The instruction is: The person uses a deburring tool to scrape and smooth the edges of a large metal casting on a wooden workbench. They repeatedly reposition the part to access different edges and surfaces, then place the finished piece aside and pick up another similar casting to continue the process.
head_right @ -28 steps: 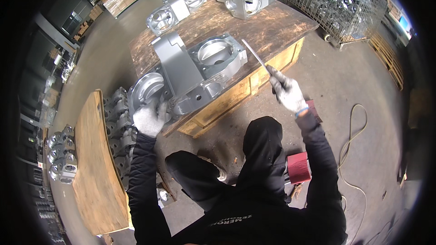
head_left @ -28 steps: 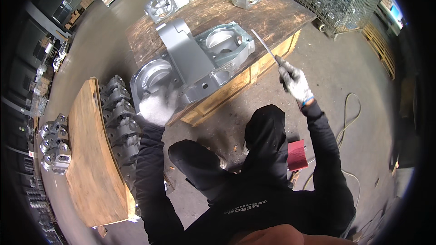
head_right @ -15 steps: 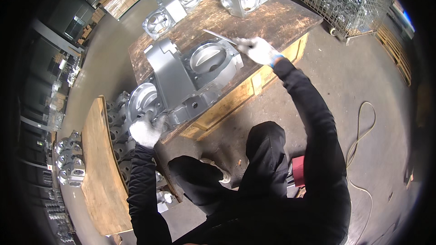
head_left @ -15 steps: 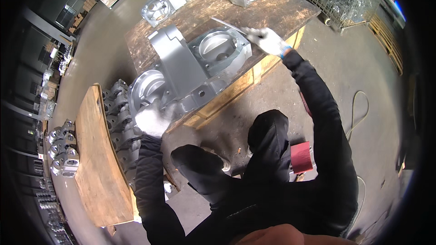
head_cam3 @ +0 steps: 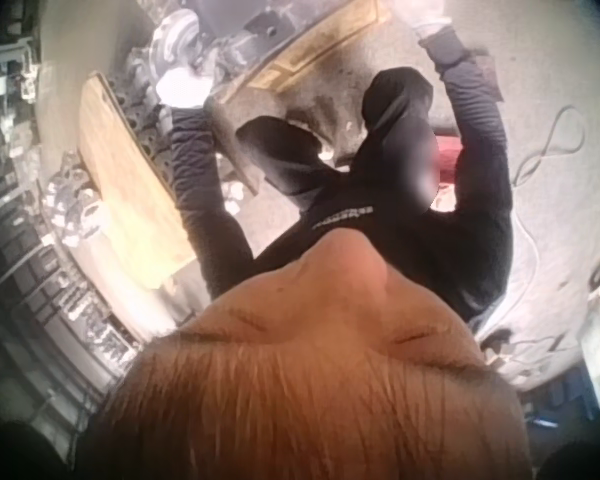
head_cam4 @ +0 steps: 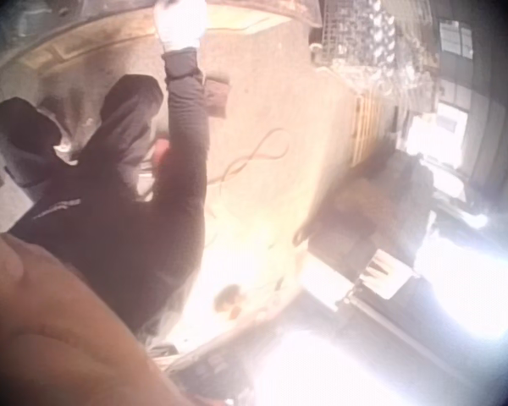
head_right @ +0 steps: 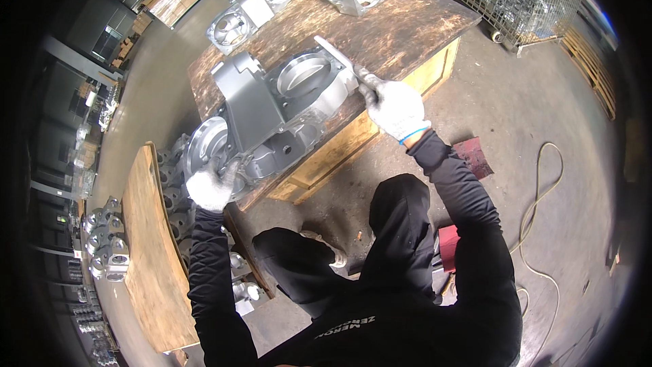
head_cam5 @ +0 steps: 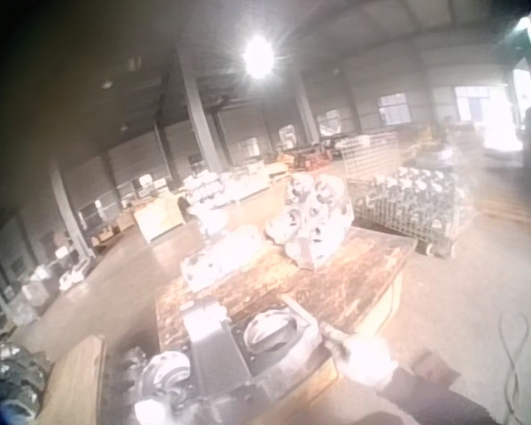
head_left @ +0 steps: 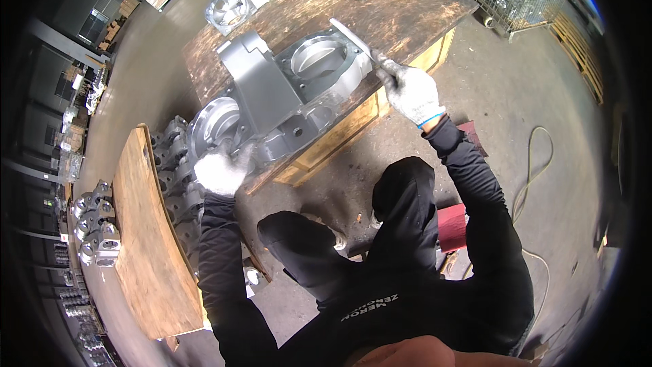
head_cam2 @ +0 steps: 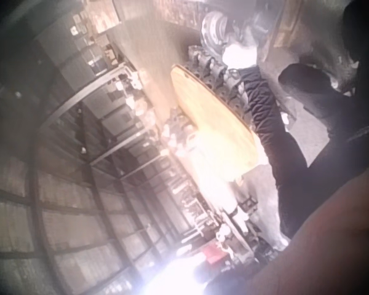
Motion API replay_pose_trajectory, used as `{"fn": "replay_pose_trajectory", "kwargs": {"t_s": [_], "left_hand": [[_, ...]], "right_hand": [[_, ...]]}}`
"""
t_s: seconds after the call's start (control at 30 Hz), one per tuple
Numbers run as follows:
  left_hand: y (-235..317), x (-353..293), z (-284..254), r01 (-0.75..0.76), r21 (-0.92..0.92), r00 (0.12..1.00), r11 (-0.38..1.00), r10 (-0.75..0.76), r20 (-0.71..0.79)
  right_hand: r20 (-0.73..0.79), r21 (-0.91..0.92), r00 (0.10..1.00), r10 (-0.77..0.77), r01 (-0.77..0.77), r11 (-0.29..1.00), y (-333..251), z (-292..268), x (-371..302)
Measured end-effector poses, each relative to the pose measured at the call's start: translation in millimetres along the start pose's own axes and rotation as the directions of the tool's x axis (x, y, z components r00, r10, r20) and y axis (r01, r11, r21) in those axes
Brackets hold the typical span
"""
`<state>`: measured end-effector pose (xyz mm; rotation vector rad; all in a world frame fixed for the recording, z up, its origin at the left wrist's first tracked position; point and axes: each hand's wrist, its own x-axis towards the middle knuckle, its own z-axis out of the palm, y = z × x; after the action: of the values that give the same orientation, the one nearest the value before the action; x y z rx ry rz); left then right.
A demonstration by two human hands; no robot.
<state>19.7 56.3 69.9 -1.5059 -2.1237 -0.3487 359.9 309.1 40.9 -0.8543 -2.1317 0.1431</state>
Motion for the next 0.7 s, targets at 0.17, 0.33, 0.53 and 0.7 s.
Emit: {"fn": "replay_pose_trajectory", "kwargs": {"t_s": [0.17, 0.33, 0.53, 0.7], "left_hand": [[2, 4, 0, -0.028, -0.076, 0.996, 0.997, 0.021, -0.084], [5, 9, -7, -0.029, -0.094, 0.999, 0.995, 0.027, -0.023], [6, 21, -18, -0.037, -0.244, 0.997, 0.969, 0.02, -0.072], [-7, 38, -16, -0.037, -0.258, 0.999, 0.966, 0.037, -0.002]], "right_hand": [[0.165, -0.181, 0.967, 0.194, -0.163, 0.97, -17, -15, -5], [0.042, -0.145, 0.999, 0.007, -0.001, 0.989, -17, -2, -3], [0.093, -0.007, 0.995, 0.045, -0.045, 0.999, -27, -1, 2], [0.218, 0.057, 0.976, 0.022, -0.035, 0.998, -12, 14, 22]]}}
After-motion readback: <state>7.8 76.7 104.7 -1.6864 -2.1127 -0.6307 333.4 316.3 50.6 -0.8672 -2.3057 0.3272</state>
